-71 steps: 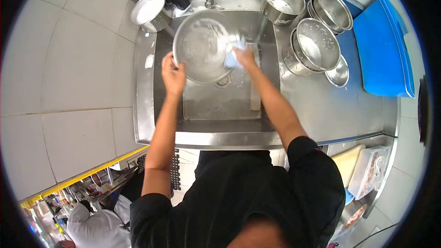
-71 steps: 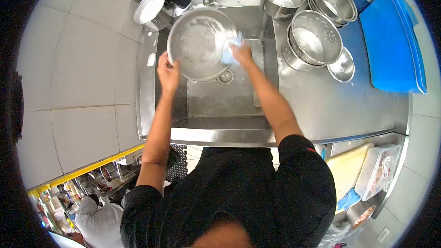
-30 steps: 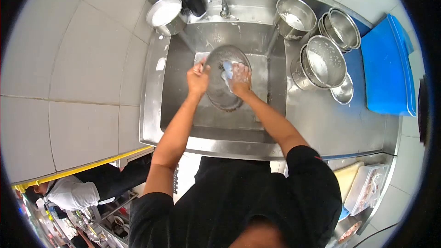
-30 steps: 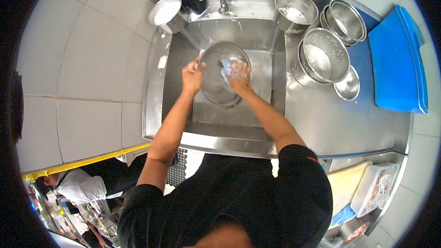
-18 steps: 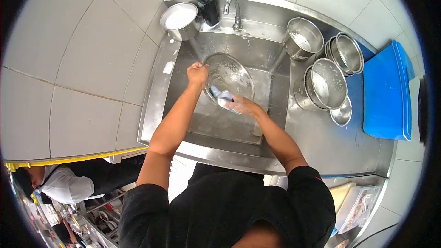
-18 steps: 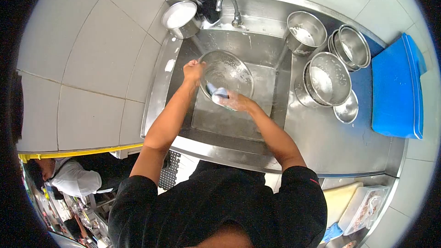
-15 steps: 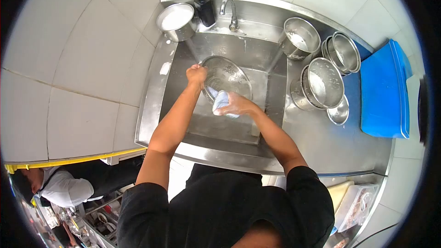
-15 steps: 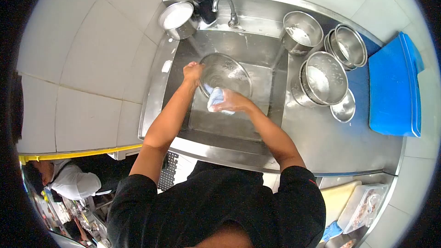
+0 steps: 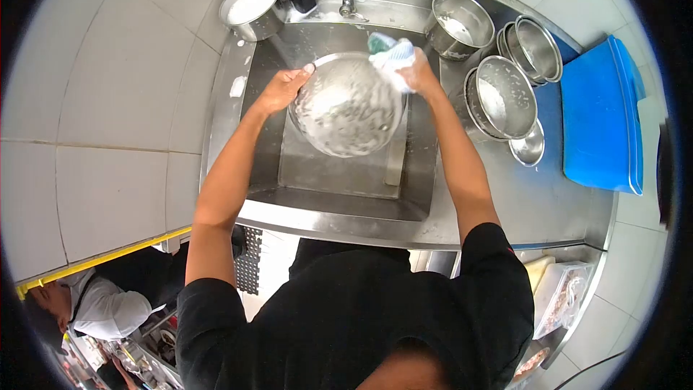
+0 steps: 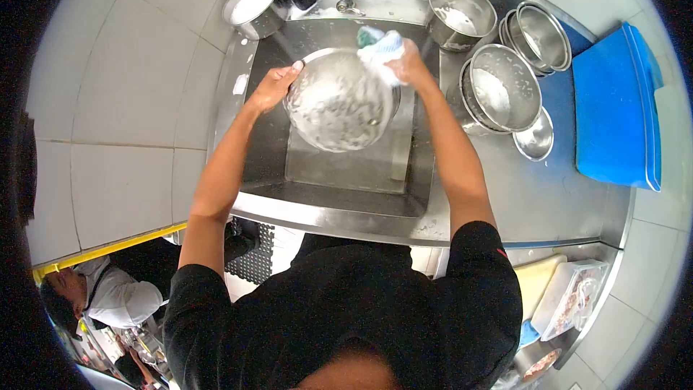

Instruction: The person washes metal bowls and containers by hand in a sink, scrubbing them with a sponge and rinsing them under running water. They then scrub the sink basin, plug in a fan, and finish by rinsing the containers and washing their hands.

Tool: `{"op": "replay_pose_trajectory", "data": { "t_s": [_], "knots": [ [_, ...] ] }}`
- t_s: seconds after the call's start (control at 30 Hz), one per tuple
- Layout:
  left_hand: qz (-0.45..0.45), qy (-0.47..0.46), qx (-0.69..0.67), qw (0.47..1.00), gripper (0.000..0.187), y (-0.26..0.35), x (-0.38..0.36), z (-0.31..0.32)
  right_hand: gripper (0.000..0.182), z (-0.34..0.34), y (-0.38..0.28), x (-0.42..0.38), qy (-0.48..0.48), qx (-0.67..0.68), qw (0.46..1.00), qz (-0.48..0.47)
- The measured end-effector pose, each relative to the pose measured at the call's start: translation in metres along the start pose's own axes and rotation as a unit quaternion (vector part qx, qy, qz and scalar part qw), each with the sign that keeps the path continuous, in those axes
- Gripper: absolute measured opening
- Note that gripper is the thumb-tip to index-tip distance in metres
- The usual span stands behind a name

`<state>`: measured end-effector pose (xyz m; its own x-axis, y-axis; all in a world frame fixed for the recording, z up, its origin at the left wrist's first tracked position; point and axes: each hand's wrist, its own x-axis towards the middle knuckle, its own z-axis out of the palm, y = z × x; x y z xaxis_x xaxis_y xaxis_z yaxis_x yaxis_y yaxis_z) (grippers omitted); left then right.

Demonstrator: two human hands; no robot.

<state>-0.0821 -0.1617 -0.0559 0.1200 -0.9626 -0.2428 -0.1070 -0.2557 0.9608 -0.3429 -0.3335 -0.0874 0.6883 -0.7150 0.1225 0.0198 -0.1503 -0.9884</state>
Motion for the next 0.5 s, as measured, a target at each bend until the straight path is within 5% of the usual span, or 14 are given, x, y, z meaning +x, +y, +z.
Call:
{"op": "replay_pose_trajectory", "data": {
  "t_s": [0.13, 0.3, 0.37, 0.43, 0.5],
  "knots": [
    [-0.053, 0.049, -0.186, 0.980, 0.037, 0.003, -0.006, 0.019, 0.040, -0.012, 0.063, 0.013, 0.033, 0.152, 0.985, 0.075],
    [-0.053, 0.207, -0.433, 0.876, 0.037, -0.042, -0.003, 0.018, 0.035, 0.008, 0.153, -0.012, 0.157, 0.180, 0.948, 0.212],
    [-0.034, 0.299, -0.517, 0.802, 0.035, -0.063, 0.003, 0.025, 0.032, 0.058, 0.149, -0.043, 0.257, 0.027, 0.954, 0.154],
    [-0.011, 0.330, -0.516, 0.791, 0.033, -0.056, 0.003, 0.044, 0.035, 0.121, 0.078, -0.068, 0.275, 0.022, 0.953, 0.124],
    [-0.044, 0.404, -0.418, 0.813, 0.029, -0.054, 0.009, 0.063, 0.050, 0.173, 0.079, -0.080, 0.264, 0.023, 0.964, -0.029]
  ]
}}
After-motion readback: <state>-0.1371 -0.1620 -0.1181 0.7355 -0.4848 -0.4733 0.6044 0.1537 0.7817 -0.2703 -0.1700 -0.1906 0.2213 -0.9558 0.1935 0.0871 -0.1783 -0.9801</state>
